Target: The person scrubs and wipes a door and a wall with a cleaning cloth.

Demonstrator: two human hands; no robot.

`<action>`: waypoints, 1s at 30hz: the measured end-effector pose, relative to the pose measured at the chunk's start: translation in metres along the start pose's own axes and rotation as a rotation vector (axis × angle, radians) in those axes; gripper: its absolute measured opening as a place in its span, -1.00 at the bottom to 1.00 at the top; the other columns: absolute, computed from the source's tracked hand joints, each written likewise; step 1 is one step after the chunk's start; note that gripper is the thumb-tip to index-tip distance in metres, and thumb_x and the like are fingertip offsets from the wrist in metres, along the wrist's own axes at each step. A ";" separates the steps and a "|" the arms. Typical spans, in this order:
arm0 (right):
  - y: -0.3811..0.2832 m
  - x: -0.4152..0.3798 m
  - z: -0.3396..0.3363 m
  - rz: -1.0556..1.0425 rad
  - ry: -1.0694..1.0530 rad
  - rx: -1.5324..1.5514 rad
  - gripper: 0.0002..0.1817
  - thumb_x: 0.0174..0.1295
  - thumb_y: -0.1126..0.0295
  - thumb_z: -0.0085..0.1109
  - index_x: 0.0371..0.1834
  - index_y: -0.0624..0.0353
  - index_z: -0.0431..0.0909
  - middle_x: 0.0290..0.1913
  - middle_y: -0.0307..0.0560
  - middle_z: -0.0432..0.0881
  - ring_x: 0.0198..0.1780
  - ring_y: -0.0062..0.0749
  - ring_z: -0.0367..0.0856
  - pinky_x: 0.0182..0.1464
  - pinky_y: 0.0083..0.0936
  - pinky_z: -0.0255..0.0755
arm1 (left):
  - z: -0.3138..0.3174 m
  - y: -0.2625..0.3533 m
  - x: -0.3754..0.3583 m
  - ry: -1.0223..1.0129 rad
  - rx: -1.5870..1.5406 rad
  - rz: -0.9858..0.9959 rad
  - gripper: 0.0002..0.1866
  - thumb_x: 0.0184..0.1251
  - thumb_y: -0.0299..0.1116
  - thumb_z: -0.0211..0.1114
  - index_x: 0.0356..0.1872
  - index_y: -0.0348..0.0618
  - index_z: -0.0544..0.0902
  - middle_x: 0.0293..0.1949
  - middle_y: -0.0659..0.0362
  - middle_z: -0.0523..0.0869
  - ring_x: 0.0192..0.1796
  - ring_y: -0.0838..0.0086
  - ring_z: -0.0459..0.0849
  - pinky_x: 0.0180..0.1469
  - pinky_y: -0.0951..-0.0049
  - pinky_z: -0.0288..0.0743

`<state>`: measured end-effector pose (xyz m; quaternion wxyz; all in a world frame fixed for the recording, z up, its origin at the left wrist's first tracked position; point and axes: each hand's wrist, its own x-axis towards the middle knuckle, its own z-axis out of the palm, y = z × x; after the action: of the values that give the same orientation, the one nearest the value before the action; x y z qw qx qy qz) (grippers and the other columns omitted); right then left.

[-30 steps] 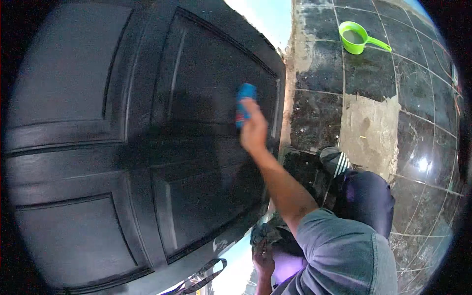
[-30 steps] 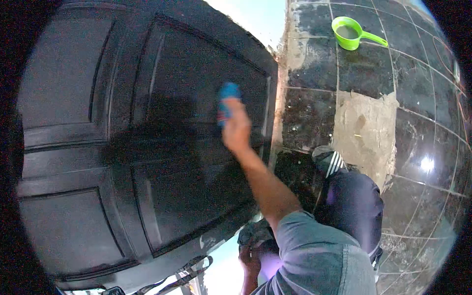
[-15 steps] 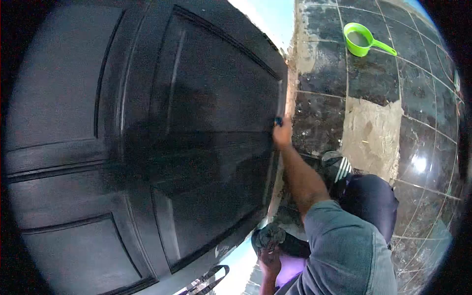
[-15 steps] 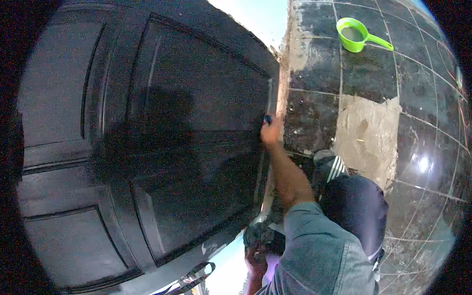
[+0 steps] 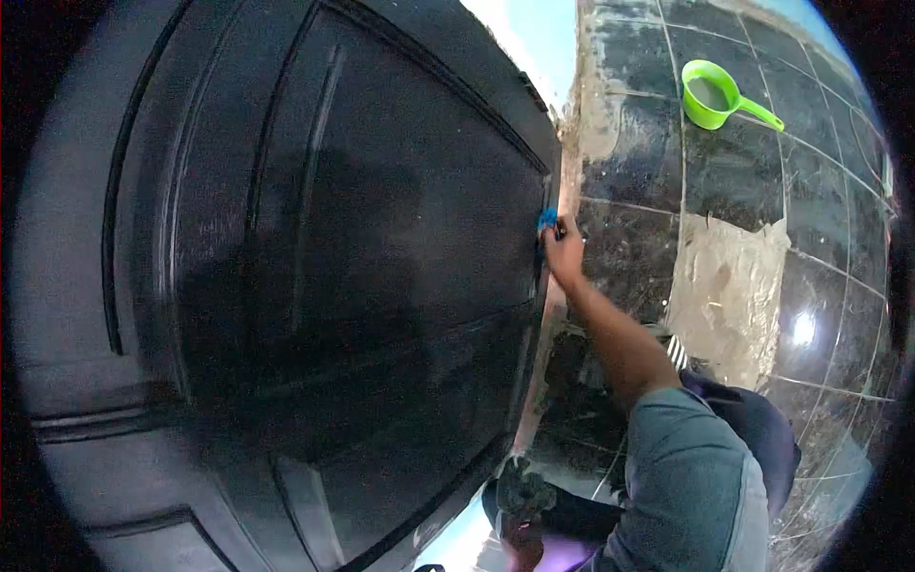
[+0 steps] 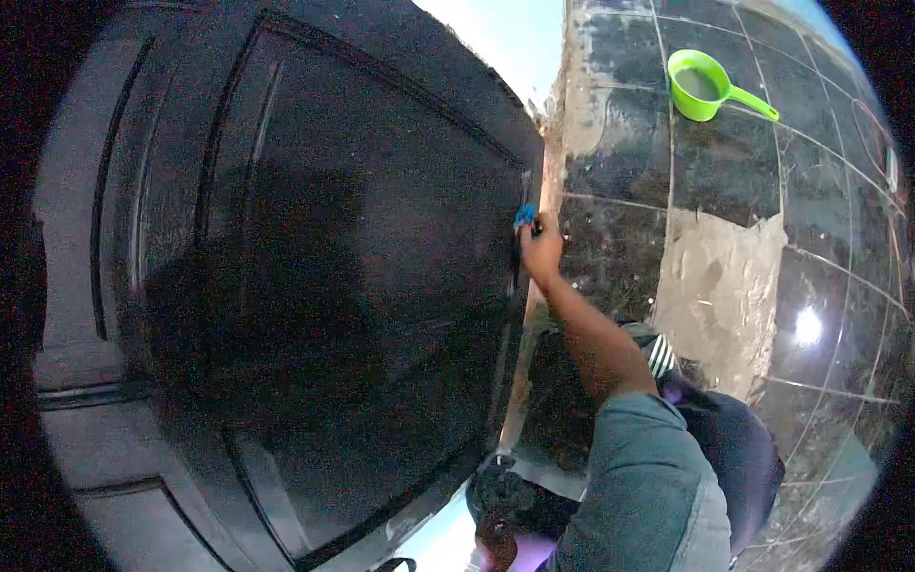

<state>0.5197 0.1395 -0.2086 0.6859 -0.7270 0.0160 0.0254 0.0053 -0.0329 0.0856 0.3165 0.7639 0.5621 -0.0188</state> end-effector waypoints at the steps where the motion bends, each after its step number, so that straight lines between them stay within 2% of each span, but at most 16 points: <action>1: -0.012 0.000 0.005 -0.021 0.046 -0.088 -0.71 0.24 0.38 0.35 0.01 0.20 0.68 -0.11 0.20 0.72 -0.04 0.10 0.73 0.08 -0.16 0.58 | 0.002 0.000 0.003 -0.011 0.005 0.006 -0.71 0.37 -0.44 0.43 0.09 -0.19 0.78 -0.02 -0.07 0.78 0.01 0.15 0.75 0.09 0.17 0.63; 4: -0.010 0.038 0.016 -0.183 0.148 -0.224 -0.76 0.25 0.42 0.32 -0.06 0.28 0.68 -0.17 0.22 0.75 -0.10 0.15 0.74 0.03 -0.20 0.58 | 0.007 0.001 0.008 -0.045 0.012 0.021 -0.70 0.37 -0.44 0.44 0.11 -0.16 0.78 -0.01 -0.06 0.77 0.01 0.15 0.75 0.09 0.16 0.63; 6: -0.008 0.088 0.018 -0.166 0.158 -0.216 -0.74 0.24 0.39 0.36 -0.05 0.29 0.70 -0.20 0.15 0.75 -0.13 0.00 0.75 0.05 -0.25 0.57 | 0.009 -0.005 0.008 -0.057 0.016 0.019 -0.69 0.36 -0.44 0.44 0.12 -0.14 0.78 0.00 -0.05 0.76 0.02 0.15 0.74 0.08 0.16 0.64; 9: -0.037 0.095 0.009 0.043 0.081 -0.025 -0.76 0.26 0.37 0.39 -0.10 0.30 0.70 -0.26 0.06 0.74 -0.18 -0.18 0.72 0.01 -0.30 0.56 | 0.008 -0.012 0.008 -0.068 0.021 0.031 -0.67 0.36 -0.44 0.46 0.13 -0.11 0.78 0.01 -0.05 0.75 0.02 0.15 0.74 0.08 0.15 0.65; 12: 0.000 0.045 0.003 -0.102 0.078 -0.075 -0.78 0.30 0.36 0.39 -0.13 0.30 0.69 -0.32 0.00 0.71 -0.22 -0.33 0.68 -0.05 -0.34 0.54 | 0.009 -0.019 0.012 -0.063 0.034 0.056 -0.66 0.35 -0.44 0.47 0.15 -0.09 0.79 0.03 -0.04 0.74 0.03 0.15 0.73 0.08 0.14 0.65; 14: -0.010 -0.024 -0.012 -0.055 -0.026 -0.011 -0.83 0.34 0.39 0.37 -0.14 0.27 0.68 -0.29 -0.02 0.70 -0.23 -0.33 0.68 -0.07 -0.38 0.53 | 0.011 -0.029 0.012 -0.064 0.074 0.051 -0.65 0.35 -0.44 0.47 0.15 -0.07 0.79 0.04 -0.04 0.74 0.03 0.15 0.73 0.08 0.14 0.66; 16: -0.014 -0.103 -0.024 -0.002 -0.077 0.175 -0.88 0.29 0.53 0.38 -0.15 0.25 0.68 -0.26 -0.03 0.66 -0.18 -0.34 0.67 -0.04 -0.37 0.53 | 0.012 -0.026 0.012 -0.086 0.075 -0.006 -0.66 0.36 -0.43 0.47 0.14 -0.07 0.79 0.04 -0.02 0.73 0.03 0.18 0.72 0.11 0.12 0.65; 19: -0.012 -0.147 -0.016 0.123 -0.015 0.296 -0.87 0.25 0.60 0.37 -0.16 0.22 0.71 -0.29 -0.02 0.61 -0.26 -0.26 0.65 -0.12 -0.36 0.52 | 0.008 0.005 0.017 -0.089 -0.025 0.007 -0.68 0.37 -0.42 0.46 0.13 -0.08 0.80 0.04 0.00 0.74 0.04 0.19 0.72 0.15 0.11 0.63; 22: -0.003 -0.107 -0.030 -0.194 -0.143 -0.016 -0.81 0.17 0.64 0.38 -0.15 0.21 0.74 -0.32 -0.02 0.58 -0.19 -0.21 0.66 -0.05 -0.35 0.54 | -0.003 0.000 0.007 -0.057 -0.021 0.088 -0.71 0.39 -0.41 0.43 0.11 -0.17 0.78 0.04 -0.01 0.75 0.03 0.20 0.72 0.12 0.17 0.61; 23: -0.006 -0.101 -0.037 -0.112 -0.208 -0.041 -0.80 0.14 0.66 0.37 -0.18 0.19 0.76 -0.26 -0.01 0.63 -0.11 -0.17 0.67 -0.01 -0.31 0.54 | -0.004 -0.001 0.005 -0.041 -0.033 0.118 -0.72 0.42 -0.40 0.40 0.08 -0.24 0.76 0.06 -0.02 0.76 0.03 0.22 0.71 0.11 0.21 0.60; 24: -0.005 -0.109 -0.040 -0.085 -0.170 0.010 -0.79 0.16 0.65 0.37 -0.15 0.18 0.76 -0.23 0.00 0.65 -0.11 -0.18 0.67 -0.02 -0.30 0.53 | -0.007 -0.002 -0.002 -0.030 -0.043 0.140 -0.72 0.44 -0.38 0.38 0.06 -0.32 0.74 0.07 -0.03 0.76 0.02 0.24 0.71 0.09 0.25 0.59; 26: -0.003 -0.119 -0.030 -0.052 -0.095 0.115 -0.76 0.19 0.63 0.37 -0.09 0.16 0.77 -0.17 0.00 0.70 -0.11 -0.19 0.69 -0.03 -0.29 0.53 | 0.005 -0.059 -0.016 -0.104 -0.280 -0.043 -0.61 0.48 -0.33 0.32 0.21 -0.34 0.63 0.17 -0.04 0.71 0.08 0.24 0.67 0.16 0.31 0.55; 27: -0.009 -0.135 -0.027 0.053 -0.048 0.093 -0.76 0.30 0.53 0.35 0.02 0.13 0.77 -0.13 0.00 0.75 -0.13 -0.25 0.71 -0.04 -0.28 0.53 | -0.001 -0.043 -0.018 -0.122 -0.164 -0.017 -0.58 0.50 -0.31 0.30 0.25 -0.34 0.59 0.20 -0.04 0.70 0.10 0.24 0.67 0.17 0.33 0.55; 28: -0.012 -0.152 -0.026 0.269 -0.061 0.094 -0.78 0.34 0.48 0.33 0.02 0.15 0.76 -0.14 -0.01 0.76 -0.14 -0.27 0.71 -0.05 -0.28 0.53 | -0.008 -0.033 -0.019 -0.139 -0.046 0.018 -0.55 0.51 -0.30 0.27 0.30 -0.34 0.55 0.22 -0.05 0.70 0.12 0.23 0.67 0.19 0.35 0.55; 30: -0.022 -0.182 -0.025 0.672 -0.086 0.100 -0.80 0.42 0.39 0.31 0.03 0.19 0.75 -0.18 -0.03 0.78 -0.16 -0.31 0.71 -0.06 -0.29 0.54 | 0.009 -0.076 -0.027 -0.091 -0.312 0.040 -0.54 0.47 -0.32 0.25 0.30 -0.33 0.58 0.25 -0.07 0.68 0.19 0.17 0.65 0.22 0.31 0.56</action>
<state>0.3400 0.1133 -0.1741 0.6740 -0.6448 0.2272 0.2798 -0.0681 -0.0473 0.0536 0.4569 0.7148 0.5280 0.0403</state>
